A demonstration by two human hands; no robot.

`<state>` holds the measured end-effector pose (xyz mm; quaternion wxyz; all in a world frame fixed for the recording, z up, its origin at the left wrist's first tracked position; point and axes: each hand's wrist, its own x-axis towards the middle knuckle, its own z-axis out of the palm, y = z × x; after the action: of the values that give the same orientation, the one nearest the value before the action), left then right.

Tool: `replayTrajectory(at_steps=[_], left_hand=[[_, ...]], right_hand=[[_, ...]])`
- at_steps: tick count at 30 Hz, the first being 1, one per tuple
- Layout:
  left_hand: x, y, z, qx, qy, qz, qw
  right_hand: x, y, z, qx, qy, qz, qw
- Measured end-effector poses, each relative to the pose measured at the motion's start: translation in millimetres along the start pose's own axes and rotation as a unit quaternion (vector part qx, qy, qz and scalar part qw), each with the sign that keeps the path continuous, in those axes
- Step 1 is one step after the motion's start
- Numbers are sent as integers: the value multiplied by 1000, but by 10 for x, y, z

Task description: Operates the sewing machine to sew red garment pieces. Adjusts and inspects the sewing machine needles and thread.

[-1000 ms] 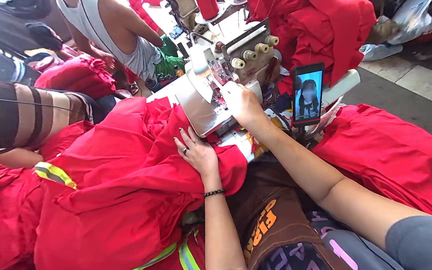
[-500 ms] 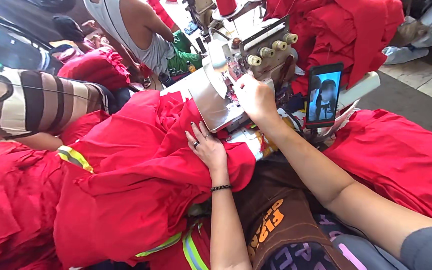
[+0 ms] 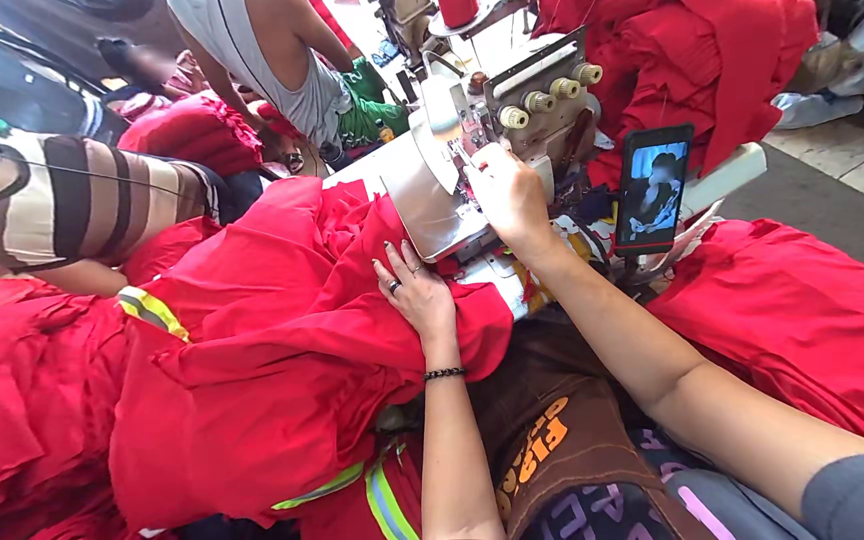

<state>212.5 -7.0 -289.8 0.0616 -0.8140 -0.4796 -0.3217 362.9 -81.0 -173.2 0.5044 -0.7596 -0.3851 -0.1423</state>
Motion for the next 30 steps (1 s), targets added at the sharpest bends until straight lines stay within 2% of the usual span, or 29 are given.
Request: replayTrajectory(at_steps=[5, 9, 14, 20, 23, 25, 27, 28, 30], left_hand=[[-2, 2, -2, 3, 1, 2, 1000], [2, 8, -19, -10, 8, 3, 1000], [-13, -10, 8, -13, 7, 1, 1000], [1, -22, -14, -22, -12, -8, 1000], [-32, -19, -113, -65, 68, -3, 996], [-66, 95, -287, -71, 129, -8, 989], [-105, 308, -507, -119, 157, 23, 980], [-112, 433, -613, -159, 154, 55, 974], [-77, 693, -804, -247, 85, 94, 961]], right_hand=[[5, 57, 57, 23, 28, -33, 999], [-68, 113, -30, 18, 10, -40, 999], [-214, 179, -259, 5, -54, -23, 998], [-551, 338, -551, -21, -169, -76, 982], [-658, 438, -736, -21, -200, -81, 976], [-637, 450, -847, -18, -195, -78, 978], [-599, 430, -923, -12, -184, -84, 979], [-597, 411, -954, -9, -184, -89, 979], [-638, 382, -988, 0, -191, -104, 976]])
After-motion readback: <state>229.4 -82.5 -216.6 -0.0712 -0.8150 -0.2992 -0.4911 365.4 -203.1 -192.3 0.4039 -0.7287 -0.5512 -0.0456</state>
